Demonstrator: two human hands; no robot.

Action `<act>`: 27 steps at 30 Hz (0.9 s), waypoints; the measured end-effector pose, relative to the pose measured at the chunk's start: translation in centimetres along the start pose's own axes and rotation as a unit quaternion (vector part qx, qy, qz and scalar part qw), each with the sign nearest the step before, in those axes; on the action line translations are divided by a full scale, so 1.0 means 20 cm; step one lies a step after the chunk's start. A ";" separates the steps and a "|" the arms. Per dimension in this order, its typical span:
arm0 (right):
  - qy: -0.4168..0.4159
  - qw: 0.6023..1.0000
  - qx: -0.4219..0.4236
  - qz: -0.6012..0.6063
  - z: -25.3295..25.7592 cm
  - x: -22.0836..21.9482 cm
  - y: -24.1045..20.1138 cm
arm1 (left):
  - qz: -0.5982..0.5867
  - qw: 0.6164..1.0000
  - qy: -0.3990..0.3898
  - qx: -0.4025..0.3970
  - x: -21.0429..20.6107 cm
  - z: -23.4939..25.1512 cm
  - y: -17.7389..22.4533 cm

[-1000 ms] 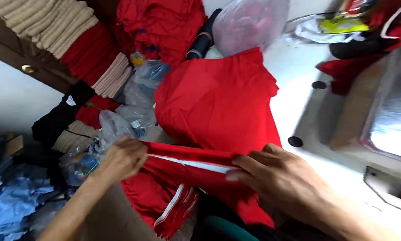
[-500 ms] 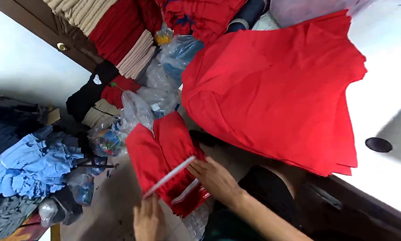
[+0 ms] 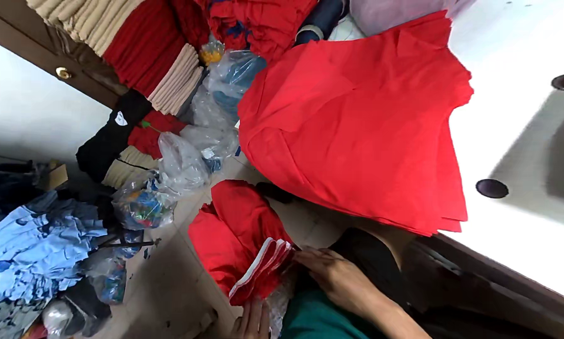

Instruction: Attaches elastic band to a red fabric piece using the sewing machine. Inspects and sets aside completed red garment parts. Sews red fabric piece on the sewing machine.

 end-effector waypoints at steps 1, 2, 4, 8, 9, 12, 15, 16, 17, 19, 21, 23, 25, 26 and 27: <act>0.057 0.998 -0.013 -0.027 -0.09 0.05 0.07 | 0.009 0.999 -0.004 -0.046 0.03 0.04 0.04; 0.112 0.992 -0.022 -0.059 -0.18 0.10 0.12 | 0.014 0.995 -0.019 -0.093 0.04 0.09 0.09; 0.155 0.984 -0.052 -0.063 -0.34 0.16 0.20 | 0.008 0.978 -0.090 -0.187 0.03 0.19 0.19; 0.130 0.975 -0.182 0.013 -0.58 0.20 0.31 | 0.002 0.919 -0.202 -0.339 0.03 0.38 0.44; 0.127 0.965 -0.226 0.040 -0.63 0.19 0.36 | 0.010 0.904 -0.217 -0.368 0.04 0.43 0.49; 0.090 0.903 -0.393 0.147 -0.73 0.17 0.46 | -0.036 0.882 -0.179 -0.434 0.17 0.61 0.63; 0.085 0.862 -0.459 0.200 -0.75 0.18 0.52 | -0.109 0.887 0.040 -0.447 0.54 0.84 0.76; 0.096 0.861 -0.456 0.205 -0.75 0.18 0.54 | -0.125 0.884 0.111 -0.436 0.66 0.91 0.80; 0.114 0.860 -0.451 0.211 -0.75 0.18 0.56 | -0.134 0.882 0.169 -0.418 0.75 0.97 0.83; 0.139 0.853 -0.446 0.232 -0.76 0.20 0.59 | -0.126 0.883 0.249 -0.377 0.86 1.04 0.91; 0.144 0.846 -0.446 0.253 -0.76 0.20 0.61 | -0.076 0.895 0.292 -0.329 0.86 1.07 0.98; 0.150 0.842 -0.447 0.262 -0.77 0.20 0.62 | -0.036 0.904 0.307 -0.295 0.81 1.06 1.01; 0.151 0.839 -0.451 0.265 -0.78 0.20 0.63 | -0.030 0.902 0.318 -0.291 0.79 1.04 1.00; 0.152 0.836 -0.453 0.270 -0.78 0.20 0.63 | -0.040 0.900 0.323 -0.291 0.79 1.04 0.99; 0.155 0.833 -0.455 0.273 -0.78 0.19 0.63 | -0.061 0.898 0.323 -0.292 0.81 1.04 0.97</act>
Point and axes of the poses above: each hand's wrist, its own z-axis towards the middle knuckle, its own x-axis out of the back of the hand, y = z × x, the point moved 9 cm from there along z, towards the middle knuckle, and after that the axes turned 2 degrees about -x, right-handed, at the moved point
